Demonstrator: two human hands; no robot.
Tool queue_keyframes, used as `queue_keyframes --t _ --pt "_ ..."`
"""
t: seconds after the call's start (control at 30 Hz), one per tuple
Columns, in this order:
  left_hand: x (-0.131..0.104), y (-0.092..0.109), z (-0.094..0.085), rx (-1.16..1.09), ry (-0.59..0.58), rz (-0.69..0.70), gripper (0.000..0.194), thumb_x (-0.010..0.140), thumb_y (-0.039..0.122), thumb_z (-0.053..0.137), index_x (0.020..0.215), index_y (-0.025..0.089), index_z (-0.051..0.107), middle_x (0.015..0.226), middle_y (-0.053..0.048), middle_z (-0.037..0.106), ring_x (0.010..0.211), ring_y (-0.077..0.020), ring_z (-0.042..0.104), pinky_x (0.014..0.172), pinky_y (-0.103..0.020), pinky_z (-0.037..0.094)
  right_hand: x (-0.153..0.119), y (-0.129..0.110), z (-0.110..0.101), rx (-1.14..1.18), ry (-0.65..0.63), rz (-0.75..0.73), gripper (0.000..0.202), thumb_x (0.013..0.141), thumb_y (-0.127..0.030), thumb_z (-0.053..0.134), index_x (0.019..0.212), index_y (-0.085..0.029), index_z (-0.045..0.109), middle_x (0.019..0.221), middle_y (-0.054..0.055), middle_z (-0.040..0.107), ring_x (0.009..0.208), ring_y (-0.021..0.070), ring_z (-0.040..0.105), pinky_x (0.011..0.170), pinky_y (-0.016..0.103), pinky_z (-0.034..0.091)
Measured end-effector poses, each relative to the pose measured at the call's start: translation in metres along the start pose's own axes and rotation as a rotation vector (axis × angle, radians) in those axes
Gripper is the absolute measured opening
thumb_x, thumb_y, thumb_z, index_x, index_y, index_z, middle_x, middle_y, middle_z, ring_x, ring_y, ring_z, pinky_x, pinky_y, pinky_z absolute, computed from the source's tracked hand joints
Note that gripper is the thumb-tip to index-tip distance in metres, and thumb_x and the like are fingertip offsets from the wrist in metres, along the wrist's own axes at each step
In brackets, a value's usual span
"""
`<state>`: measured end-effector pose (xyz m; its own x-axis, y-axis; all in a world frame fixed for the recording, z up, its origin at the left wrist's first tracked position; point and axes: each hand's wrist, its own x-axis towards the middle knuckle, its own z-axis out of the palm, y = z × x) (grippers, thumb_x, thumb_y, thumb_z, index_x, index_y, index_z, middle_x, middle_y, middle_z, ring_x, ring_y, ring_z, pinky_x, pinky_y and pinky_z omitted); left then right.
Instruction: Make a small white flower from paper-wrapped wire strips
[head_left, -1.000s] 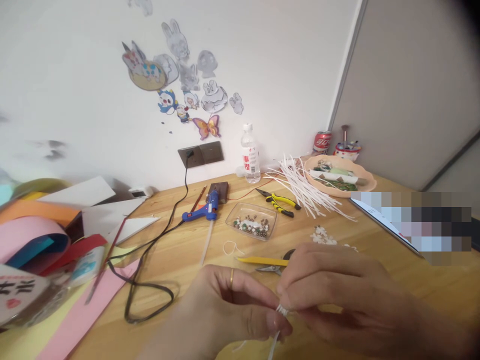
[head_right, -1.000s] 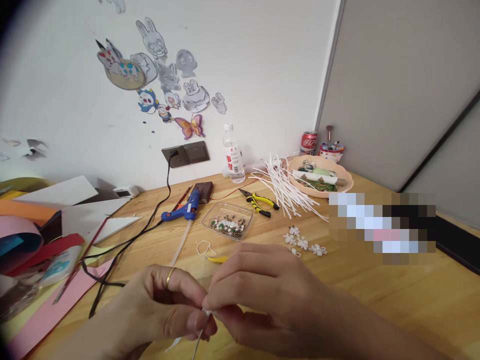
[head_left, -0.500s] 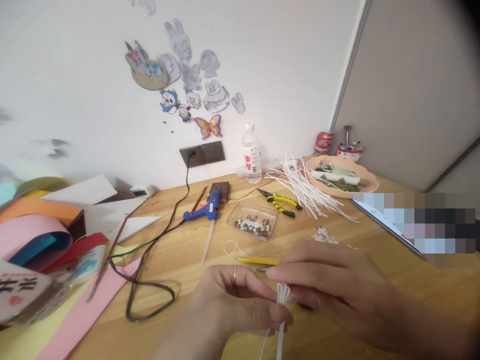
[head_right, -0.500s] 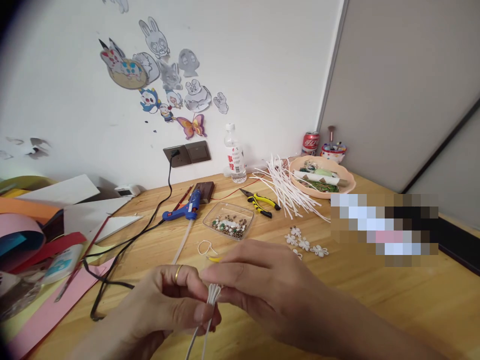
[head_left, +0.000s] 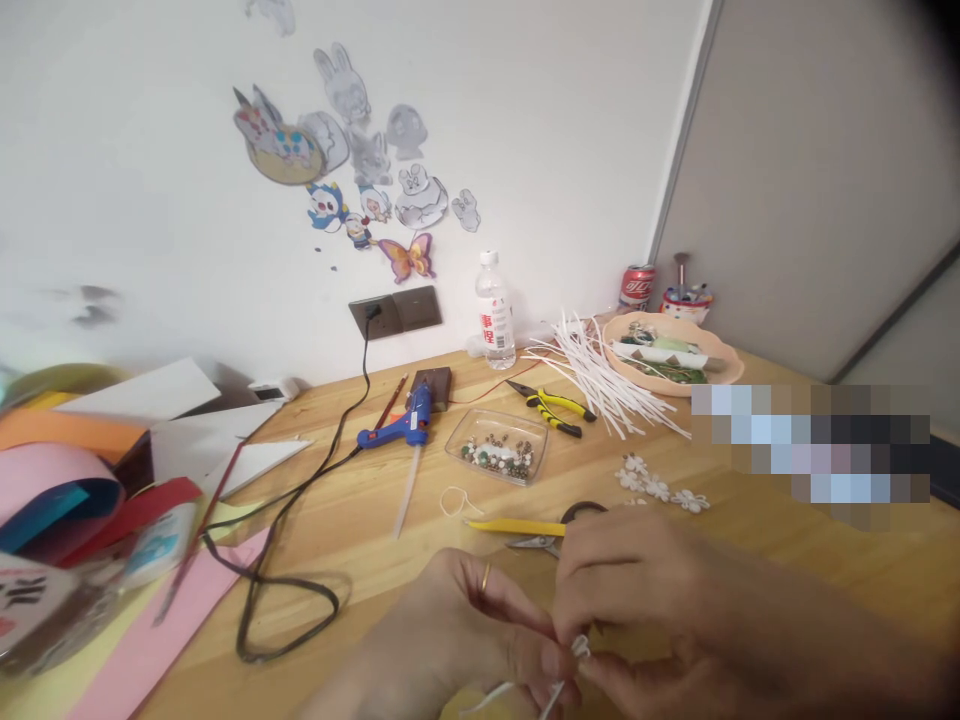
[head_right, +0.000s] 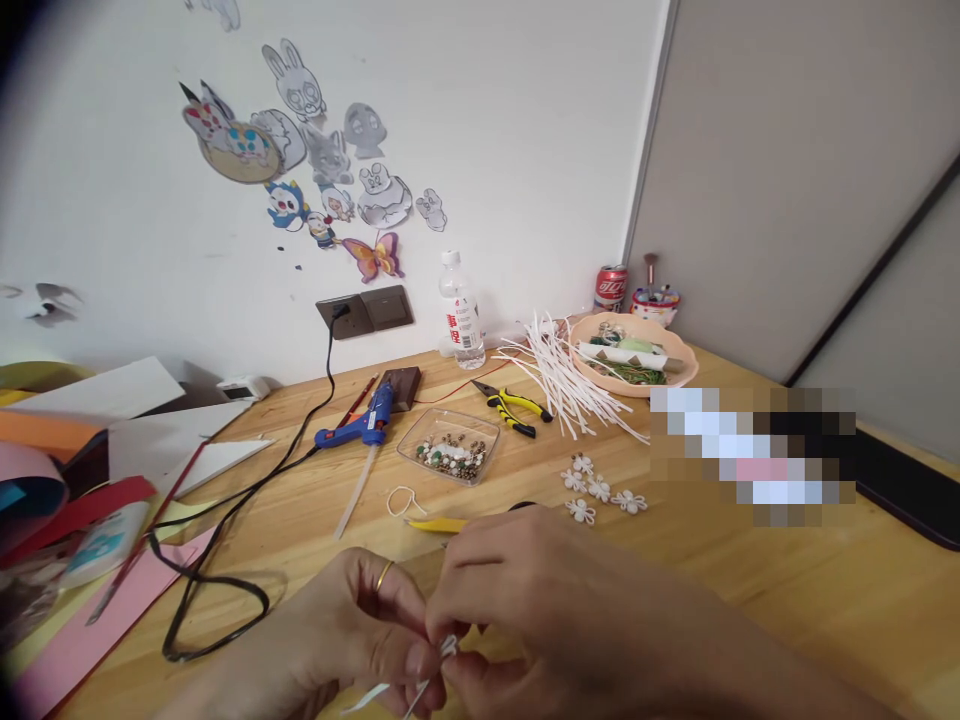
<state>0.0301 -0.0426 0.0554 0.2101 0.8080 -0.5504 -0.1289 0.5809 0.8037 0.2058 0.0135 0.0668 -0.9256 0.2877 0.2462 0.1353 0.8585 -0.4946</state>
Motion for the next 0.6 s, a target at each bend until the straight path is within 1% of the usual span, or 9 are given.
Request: queue_keyframes --t 0.07,0.23,0.33,0.4,0.47,0.5,0.53,0.57,0.6 --pt "-0.001 0.0 0.002 0.004 0.012 -0.007 0.007 0.051 0.015 0.076 0.051 0.014 0.069 0.048 -0.001 0.068 0.048 -0.0107 0.058 0.053 -0.022 0.043 0.0 0.001 0.002 0.034 0.012 0.009 0.016 0.07 -0.005 0.054 0.078 -0.017 0.062 0.074 -0.001 0.062 0.069 0.0098 0.055 0.06 0.019 0.041" --pt "0.001 0.001 0.001 0.018 -0.037 -0.076 0.006 0.049 0.01 0.074 0.049 0.014 0.069 0.05 -0.001 0.07 0.048 -0.0109 0.059 0.053 -0.022 0.044 0.001 0.005 0.006 0.081 0.06 0.028 0.017 0.066 -0.004 0.053 0.072 -0.017 0.061 0.07 -0.002 0.061 0.066 0.0089 0.054 0.058 0.019 0.041" --pt "0.004 -0.002 -0.001 0.039 -0.087 -0.036 0.003 0.052 0.015 0.073 0.052 0.014 0.07 0.052 -0.002 0.07 0.048 -0.0103 0.058 0.053 -0.021 0.043 0.002 0.007 0.008 0.105 0.103 0.002 0.018 0.064 -0.002 0.052 0.07 -0.017 0.061 0.067 -0.003 0.059 0.062 0.0076 0.052 0.056 0.018 0.039" --pt "0.006 -0.002 -0.004 0.148 -0.084 0.016 0.007 0.055 0.021 0.072 0.054 0.014 0.071 0.053 -0.002 0.07 0.048 -0.0112 0.058 0.053 -0.022 0.044 0.003 0.009 0.01 0.12 0.126 -0.011 0.017 0.062 -0.002 0.053 0.068 -0.016 0.061 0.066 -0.004 0.058 0.06 0.0068 0.05 0.054 0.017 0.037" --pt "0.008 0.001 -0.009 0.336 -0.029 0.095 0.012 0.059 0.027 0.07 0.058 0.015 0.072 0.056 -0.002 0.07 0.052 -0.0134 0.058 0.054 -0.024 0.044 0.005 0.013 0.013 0.107 0.132 0.005 0.018 0.062 -0.003 0.052 0.069 -0.016 0.061 0.064 -0.004 0.056 0.057 0.0062 0.048 0.052 0.017 0.036" --pt "0.01 0.003 -0.014 0.45 0.023 0.154 0.014 0.061 0.029 0.068 0.06 0.015 0.072 0.059 -0.003 0.07 0.055 -0.0151 0.058 0.056 -0.025 0.043 0.006 0.016 0.015 0.082 0.129 0.027 0.018 0.062 -0.003 0.051 0.069 -0.017 0.062 0.063 -0.004 0.055 0.056 0.0063 0.047 0.051 0.017 0.035" --pt "0.012 0.007 -0.02 0.518 0.065 0.192 0.014 0.062 0.029 0.068 0.064 0.015 0.072 0.061 -0.002 0.07 0.058 -0.0161 0.059 0.058 -0.026 0.042 0.007 0.019 0.019 0.05 0.125 0.05 0.018 0.062 -0.004 0.051 0.069 -0.017 0.062 0.063 -0.004 0.054 0.055 0.0065 0.046 0.05 0.018 0.034" --pt "0.014 0.01 -0.027 0.579 0.145 0.238 0.015 0.064 0.03 0.066 0.063 0.016 0.072 0.062 -0.002 0.07 0.06 -0.0172 0.059 0.059 -0.026 0.042 0.008 0.022 0.022 0.011 0.115 0.079 0.017 0.063 -0.006 0.051 0.07 -0.017 0.062 0.062 -0.004 0.053 0.055 0.0069 0.046 0.05 0.019 0.033" --pt "0.017 0.014 -0.035 0.64 0.231 0.288 0.015 0.066 0.03 0.064 0.066 0.016 0.071 0.067 -0.003 0.07 0.066 -0.0191 0.059 0.063 -0.028 0.042 0.009 0.024 0.027 -0.018 0.111 0.102 0.015 0.063 -0.007 0.051 0.068 -0.017 0.061 0.062 -0.003 0.054 0.055 0.0074 0.046 0.05 0.019 0.032"
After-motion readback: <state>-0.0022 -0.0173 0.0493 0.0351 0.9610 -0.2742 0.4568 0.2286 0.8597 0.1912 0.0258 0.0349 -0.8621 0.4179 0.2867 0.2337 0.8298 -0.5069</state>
